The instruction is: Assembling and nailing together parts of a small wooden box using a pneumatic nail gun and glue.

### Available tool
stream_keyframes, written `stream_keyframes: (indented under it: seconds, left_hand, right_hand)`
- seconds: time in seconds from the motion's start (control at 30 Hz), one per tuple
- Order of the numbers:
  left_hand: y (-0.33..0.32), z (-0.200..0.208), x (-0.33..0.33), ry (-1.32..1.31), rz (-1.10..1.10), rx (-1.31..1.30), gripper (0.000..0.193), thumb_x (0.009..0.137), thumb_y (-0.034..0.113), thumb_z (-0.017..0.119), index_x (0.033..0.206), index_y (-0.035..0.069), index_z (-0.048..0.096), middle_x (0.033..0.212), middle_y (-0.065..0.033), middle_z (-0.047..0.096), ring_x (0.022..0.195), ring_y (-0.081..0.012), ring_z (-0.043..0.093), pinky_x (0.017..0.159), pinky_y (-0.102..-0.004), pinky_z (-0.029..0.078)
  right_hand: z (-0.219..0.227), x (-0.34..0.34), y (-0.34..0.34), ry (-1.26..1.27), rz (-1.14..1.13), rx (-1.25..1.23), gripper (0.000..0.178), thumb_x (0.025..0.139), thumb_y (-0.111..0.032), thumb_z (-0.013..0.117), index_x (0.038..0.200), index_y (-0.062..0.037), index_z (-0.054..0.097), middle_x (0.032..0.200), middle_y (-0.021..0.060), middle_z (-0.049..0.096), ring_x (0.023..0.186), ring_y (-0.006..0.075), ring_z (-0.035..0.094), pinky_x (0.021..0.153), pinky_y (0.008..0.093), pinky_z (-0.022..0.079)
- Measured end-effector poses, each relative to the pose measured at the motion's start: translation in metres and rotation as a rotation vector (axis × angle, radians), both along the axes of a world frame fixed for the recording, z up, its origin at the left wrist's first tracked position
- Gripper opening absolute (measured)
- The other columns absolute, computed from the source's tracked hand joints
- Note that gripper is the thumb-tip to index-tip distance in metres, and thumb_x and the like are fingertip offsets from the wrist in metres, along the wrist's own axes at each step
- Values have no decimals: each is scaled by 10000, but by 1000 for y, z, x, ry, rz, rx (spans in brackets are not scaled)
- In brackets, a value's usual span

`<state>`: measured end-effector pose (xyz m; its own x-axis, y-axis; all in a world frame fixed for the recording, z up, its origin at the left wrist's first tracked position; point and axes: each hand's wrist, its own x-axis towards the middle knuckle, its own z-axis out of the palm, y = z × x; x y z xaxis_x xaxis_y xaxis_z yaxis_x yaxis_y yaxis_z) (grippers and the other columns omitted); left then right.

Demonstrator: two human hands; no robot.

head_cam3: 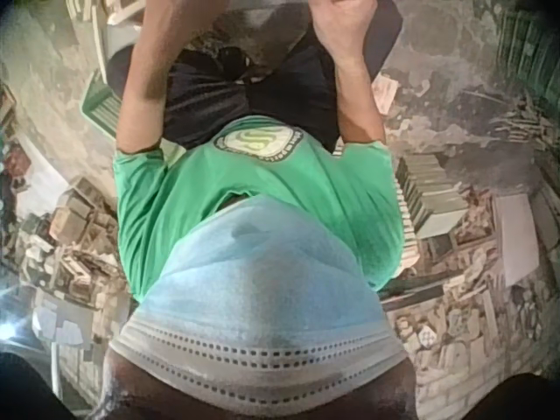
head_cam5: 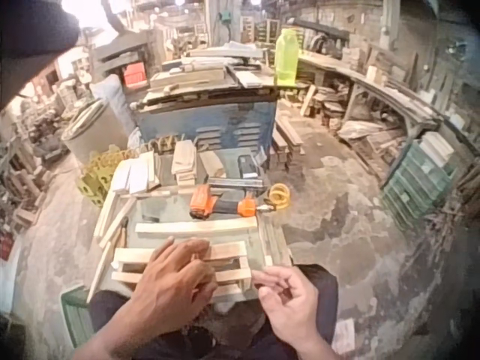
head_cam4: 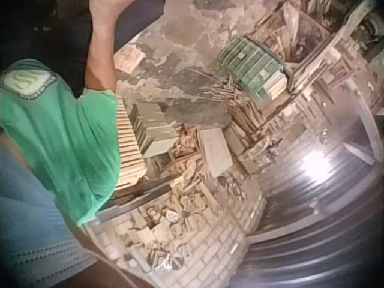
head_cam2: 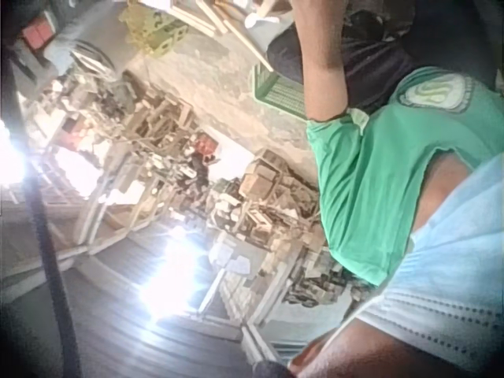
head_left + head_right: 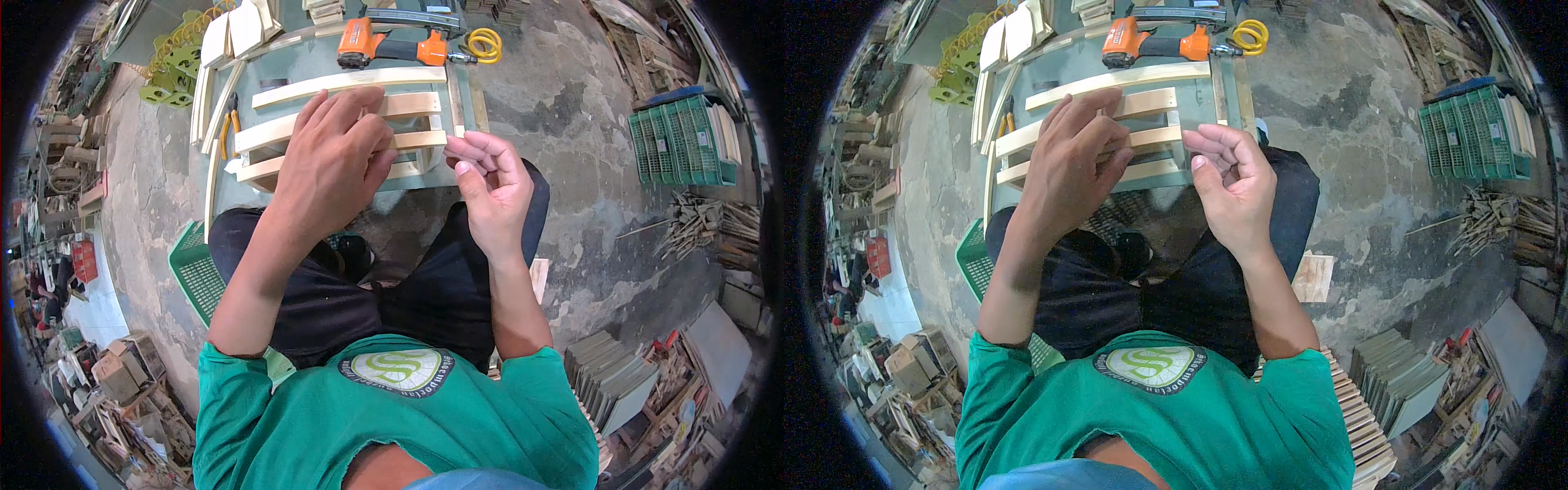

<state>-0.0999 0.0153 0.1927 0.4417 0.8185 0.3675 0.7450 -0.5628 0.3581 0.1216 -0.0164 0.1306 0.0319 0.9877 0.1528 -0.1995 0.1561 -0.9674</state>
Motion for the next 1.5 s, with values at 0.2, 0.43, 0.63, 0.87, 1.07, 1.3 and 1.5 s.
stream_keyframes:
  seconds: [0.2, 0.43, 0.63, 0.87, 1.07, 1.3, 1.5]
  left_hand:
    - [0, 1, 1, 6, 6, 16, 160, 849, 115, 776, 961, 73, 669, 1325, -123, 634, 1284, -319, 618, 1177, -555, 406]
    - [0, 6, 1, 3, 1, -8, 199, 833, 76, 802, 985, 36, 681, 1376, -180, 642, 1265, -377, 630, 1155, -540, 438]
    - [0, 3, 1, 4, -9, 12, 199, 832, 70, 800, 990, 38, 683, 1380, -177, 638, 1256, -394, 627, 1138, -534, 450]
    - [0, 4, 1, -8, -9, 14, 188, 835, 59, 792, 980, 43, 674, 1364, -184, 640, 1245, -389, 632, 1124, -525, 461]
    - [0, 3, 1, -20, -6, 13, 188, 842, 59, 786, 988, 40, 670, 1358, -177, 641, 1251, -375, 635, 1139, -527, 451]
    - [0, -2, 0, -8, 4, 29, 196, 841, 67, 792, 995, 40, 673, 1353, -163, 645, 1258, -357, 636, 1160, -540, 432]
    - [1, -4, 1, -29, 15, 32, 158, 836, 128, 788, 919, 91, 659, 1316, -110, 647, 1292, -311, 614, 1165, -529, 411]
  right_hand:
    - [4, -2, -2, -25, -4, -6, 320, 990, 51, 623, 1308, 48, 590, 1253, 195, 730, 1191, 209, 707, 1023, 319, 553]
    - [5, -3, 0, -118, -33, 26, 340, 965, 71, 631, 1302, 61, 596, 1240, 211, 736, 1192, 233, 716, 1035, 347, 560]
    - [8, -5, 0, -261, -74, 77, 339, 940, 71, 652, 1277, 59, 623, 1192, 200, 759, 1136, 229, 746, 1011, 349, 579]
    - [12, -1, 4, -371, -42, 117, 341, 956, 55, 677, 1293, 28, 631, 1220, 167, 743, 1095, 209, 738, 981, 358, 595]
    - [30, 14, 34, -810, 8, 614, 272, 831, 7, 779, 1091, -43, 716, 1102, 111, 765, 913, 280, 763, 787, 362, 619]
    - [33, 21, 46, -858, 115, 621, 180, 843, -18, 781, 1008, -55, 719, 1107, 84, 769, 911, 272, 758, 761, 369, 621]
    - [34, 22, 48, -894, 131, 630, 223, 797, 54, 795, 986, -29, 709, 1062, 116, 789, 927, 263, 783, 783, 352, 627]
